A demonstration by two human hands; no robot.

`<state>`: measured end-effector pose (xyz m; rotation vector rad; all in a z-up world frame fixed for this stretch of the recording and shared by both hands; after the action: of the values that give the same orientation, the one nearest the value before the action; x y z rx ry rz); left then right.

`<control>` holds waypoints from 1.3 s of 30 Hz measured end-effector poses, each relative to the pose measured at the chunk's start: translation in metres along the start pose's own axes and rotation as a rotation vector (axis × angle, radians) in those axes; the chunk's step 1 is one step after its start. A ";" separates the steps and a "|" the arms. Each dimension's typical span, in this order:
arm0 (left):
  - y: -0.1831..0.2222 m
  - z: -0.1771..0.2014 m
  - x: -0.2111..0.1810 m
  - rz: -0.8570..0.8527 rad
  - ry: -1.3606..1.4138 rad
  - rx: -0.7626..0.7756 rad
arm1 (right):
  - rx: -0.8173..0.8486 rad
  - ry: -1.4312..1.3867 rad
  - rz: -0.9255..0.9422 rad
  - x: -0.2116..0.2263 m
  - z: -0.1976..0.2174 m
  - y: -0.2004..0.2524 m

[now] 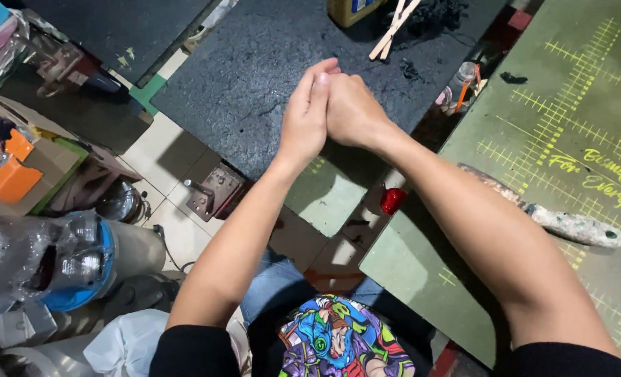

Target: The person is cleaning ink residue from a screen printing board by scraping it with a metal tool and wiping it with a cloth.

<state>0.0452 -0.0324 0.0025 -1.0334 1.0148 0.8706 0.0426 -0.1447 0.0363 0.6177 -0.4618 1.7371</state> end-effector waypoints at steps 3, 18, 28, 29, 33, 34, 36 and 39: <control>0.000 0.002 -0.018 0.191 0.203 0.005 | -0.238 -0.110 0.134 -0.011 -0.022 -0.003; 0.019 -0.002 -0.024 0.377 -0.087 0.180 | -0.264 -1.018 -0.010 -0.041 0.022 0.000; -0.003 -0.010 -0.027 0.433 0.715 0.156 | -0.173 -0.715 -0.224 -0.003 0.069 0.031; -0.006 -0.013 -0.021 0.438 0.766 0.164 | -0.194 -0.643 -0.340 0.004 0.067 0.027; -0.004 -0.016 -0.012 0.423 1.145 0.142 | -0.147 -0.772 -0.213 0.000 0.041 0.010; -0.003 -0.016 -0.023 0.416 1.141 0.140 | -0.146 -0.772 -0.204 -0.003 0.039 0.005; 0.004 -0.016 -0.038 0.623 1.122 0.032 | -0.249 -0.421 0.018 -0.008 0.032 -0.004; 0.008 -0.012 -0.043 0.623 1.164 0.003 | -0.308 -0.341 0.165 -0.018 0.020 -0.016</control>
<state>0.0218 -0.0463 0.0393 -1.2465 2.4048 0.7058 0.0642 -0.1662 0.0405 0.6679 -1.0229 1.6715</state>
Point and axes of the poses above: each hand's wrist, its own y-axis away from the middle knuckle, its own z-axis out of the back of the hand, x = y × z, the point moved 1 cm from there along -y, towards the middle knuckle, and after that the axes turned 2 degrees about x, right-handed, at the moved point
